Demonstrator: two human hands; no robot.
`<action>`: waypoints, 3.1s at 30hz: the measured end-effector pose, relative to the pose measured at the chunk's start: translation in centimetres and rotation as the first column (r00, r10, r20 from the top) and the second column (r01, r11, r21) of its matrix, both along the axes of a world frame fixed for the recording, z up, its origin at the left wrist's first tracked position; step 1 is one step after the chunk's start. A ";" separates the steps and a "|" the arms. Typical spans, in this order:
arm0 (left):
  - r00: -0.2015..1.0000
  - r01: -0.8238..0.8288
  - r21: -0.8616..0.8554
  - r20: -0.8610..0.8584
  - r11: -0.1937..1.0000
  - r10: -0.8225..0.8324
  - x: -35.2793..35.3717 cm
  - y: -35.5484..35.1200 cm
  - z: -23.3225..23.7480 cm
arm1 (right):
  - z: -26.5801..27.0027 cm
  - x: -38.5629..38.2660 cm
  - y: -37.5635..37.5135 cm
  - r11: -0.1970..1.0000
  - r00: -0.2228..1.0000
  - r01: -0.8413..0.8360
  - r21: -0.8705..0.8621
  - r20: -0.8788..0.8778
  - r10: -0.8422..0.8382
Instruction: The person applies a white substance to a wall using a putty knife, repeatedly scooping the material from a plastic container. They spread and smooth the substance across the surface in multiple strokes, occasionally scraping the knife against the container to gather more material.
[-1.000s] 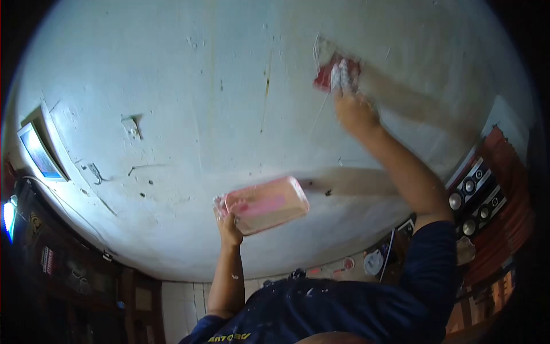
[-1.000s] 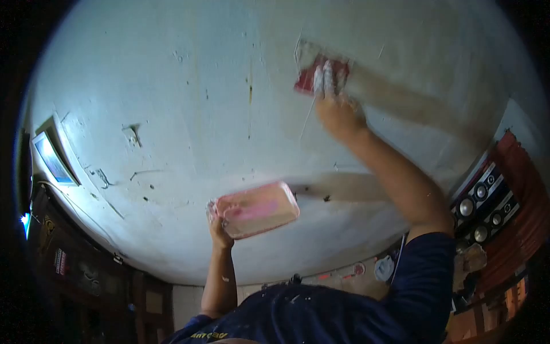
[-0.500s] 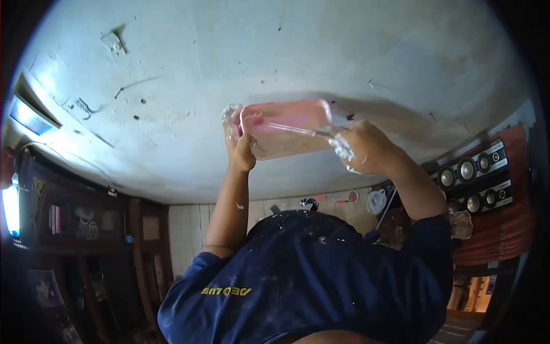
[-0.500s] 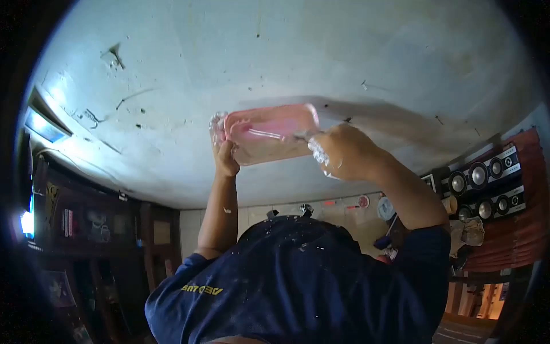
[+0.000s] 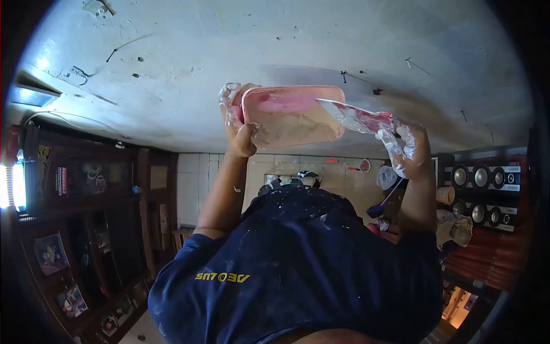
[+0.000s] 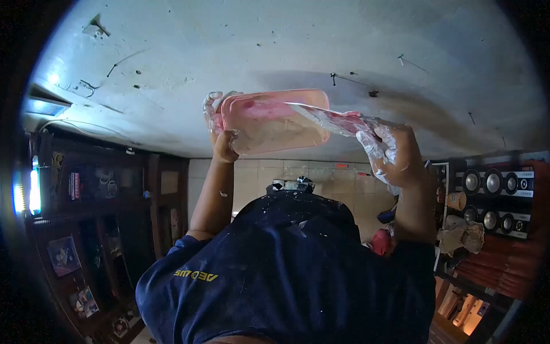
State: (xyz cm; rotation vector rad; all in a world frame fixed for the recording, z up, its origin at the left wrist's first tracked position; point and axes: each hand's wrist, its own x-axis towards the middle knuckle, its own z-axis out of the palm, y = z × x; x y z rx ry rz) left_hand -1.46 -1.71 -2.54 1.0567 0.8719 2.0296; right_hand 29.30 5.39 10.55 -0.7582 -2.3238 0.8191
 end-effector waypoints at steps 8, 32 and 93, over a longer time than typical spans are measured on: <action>0.994 0.111 -0.094 -0.012 0.989 -0.113 1.2 -0.2 0.0 | 2.3 -3.5 0.8 0.961 0.911 -0.275 0.017 0.325 0.255; 0.992 0.041 0.001 -0.121 0.999 -0.040 4.1 1.3 0.7 | -1.4 -5.0 2.0 0.888 0.841 -0.457 0.053 0.351 0.412; 0.993 0.001 -0.321 -0.108 0.947 -0.038 5.5 0.2 1.9 | -7.3 -2.2 10.2 0.527 0.961 -0.207 -0.824 -0.273 -0.050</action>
